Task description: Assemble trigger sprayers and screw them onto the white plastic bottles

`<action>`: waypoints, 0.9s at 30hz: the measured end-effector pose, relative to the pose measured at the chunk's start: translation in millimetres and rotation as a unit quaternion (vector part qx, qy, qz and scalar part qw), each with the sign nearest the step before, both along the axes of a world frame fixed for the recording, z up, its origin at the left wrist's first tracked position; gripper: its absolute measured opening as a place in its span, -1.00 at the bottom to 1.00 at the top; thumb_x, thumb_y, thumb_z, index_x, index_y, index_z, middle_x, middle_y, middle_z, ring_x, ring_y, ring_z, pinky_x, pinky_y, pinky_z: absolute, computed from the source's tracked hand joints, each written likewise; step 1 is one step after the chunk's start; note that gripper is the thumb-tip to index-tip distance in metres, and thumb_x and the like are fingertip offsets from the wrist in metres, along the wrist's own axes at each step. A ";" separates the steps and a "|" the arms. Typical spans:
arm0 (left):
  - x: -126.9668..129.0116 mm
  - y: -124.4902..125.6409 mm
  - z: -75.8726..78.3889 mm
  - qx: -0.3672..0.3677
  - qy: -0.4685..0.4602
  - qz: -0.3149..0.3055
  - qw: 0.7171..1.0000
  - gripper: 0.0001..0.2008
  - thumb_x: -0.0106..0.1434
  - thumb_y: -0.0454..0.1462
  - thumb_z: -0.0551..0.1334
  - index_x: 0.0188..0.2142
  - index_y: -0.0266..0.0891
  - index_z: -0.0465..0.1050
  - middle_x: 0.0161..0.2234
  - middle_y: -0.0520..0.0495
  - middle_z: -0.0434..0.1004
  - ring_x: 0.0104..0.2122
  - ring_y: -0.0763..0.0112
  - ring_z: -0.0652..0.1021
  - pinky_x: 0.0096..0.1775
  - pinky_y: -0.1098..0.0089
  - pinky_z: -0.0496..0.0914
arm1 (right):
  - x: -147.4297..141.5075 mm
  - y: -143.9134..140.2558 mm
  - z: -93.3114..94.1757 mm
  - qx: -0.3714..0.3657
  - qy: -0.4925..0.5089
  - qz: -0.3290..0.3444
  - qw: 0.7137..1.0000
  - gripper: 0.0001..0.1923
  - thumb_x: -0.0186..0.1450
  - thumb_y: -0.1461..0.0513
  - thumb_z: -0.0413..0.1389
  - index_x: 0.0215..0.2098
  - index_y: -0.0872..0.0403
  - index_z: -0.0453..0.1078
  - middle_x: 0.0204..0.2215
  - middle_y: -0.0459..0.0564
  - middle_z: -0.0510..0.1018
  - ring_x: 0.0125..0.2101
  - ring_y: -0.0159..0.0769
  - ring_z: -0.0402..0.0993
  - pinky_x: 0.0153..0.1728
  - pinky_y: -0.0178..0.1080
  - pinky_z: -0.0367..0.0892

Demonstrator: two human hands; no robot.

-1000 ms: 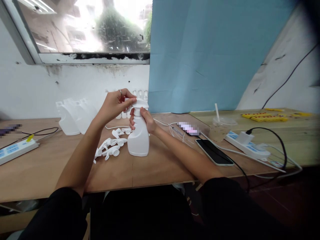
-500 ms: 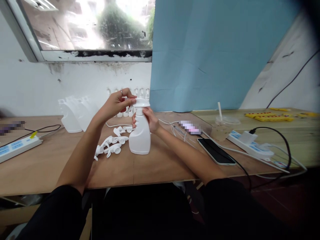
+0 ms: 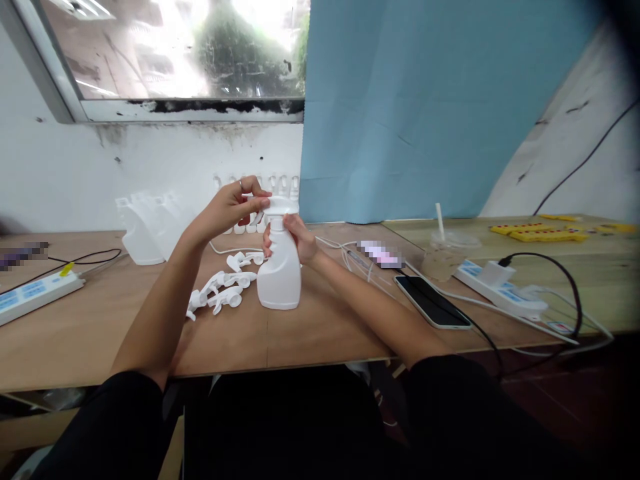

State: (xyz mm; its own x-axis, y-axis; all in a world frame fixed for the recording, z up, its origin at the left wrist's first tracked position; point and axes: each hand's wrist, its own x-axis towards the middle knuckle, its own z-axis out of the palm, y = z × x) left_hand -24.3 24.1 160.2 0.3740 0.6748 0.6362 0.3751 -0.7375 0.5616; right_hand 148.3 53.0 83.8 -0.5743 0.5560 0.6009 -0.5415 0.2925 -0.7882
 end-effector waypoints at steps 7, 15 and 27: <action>0.2 -2.0 0.8 -0.008 0.002 -0.008 1.000 -0.76 0.21 -0.15 0.29 -0.39 -0.25 0.31 -0.43 0.01 0.41 -0.61 0.62 0.38 -0.58 0.52 0.29 | -0.3 -1.5 0.1 0.005 -0.013 -0.013 1.000 -0.48 0.15 -0.14 0.20 -0.21 0.03 0.18 -0.59 -0.17 0.44 -0.63 -0.33 0.42 -0.59 -0.24 0.40; -0.3 -3.7 1.6 -0.011 0.006 -0.016 1.000 -0.79 0.21 -0.17 0.29 -0.39 -0.25 0.32 -0.47 0.03 0.39 -0.62 0.62 0.37 -0.60 0.52 0.27 | 0.3 -1.5 -0.5 0.019 -0.008 -0.008 1.000 -0.56 0.18 -0.06 0.21 -0.24 0.04 0.20 -0.59 -0.16 0.44 -0.62 -0.33 0.42 -0.59 -0.25 0.41; -0.5 -3.5 1.0 -0.017 0.005 -0.027 0.999 -0.79 0.22 -0.17 0.29 -0.38 -0.23 0.32 -0.49 0.04 0.39 -0.62 0.62 0.37 -0.59 0.52 0.26 | 1.4 -2.3 -3.1 0.016 0.016 0.004 1.000 -0.62 0.27 -0.05 0.12 -0.21 0.05 0.19 -0.56 -0.13 0.47 -0.60 -0.30 0.46 -0.58 -0.23 0.43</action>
State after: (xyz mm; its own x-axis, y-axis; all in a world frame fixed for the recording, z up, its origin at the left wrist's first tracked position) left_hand -24.8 20.6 161.1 0.4174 0.6746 0.6088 0.3403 -0.7372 0.5837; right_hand 149.7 50.7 80.7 -0.5591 0.5311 0.6367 -0.5688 0.3130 -0.7606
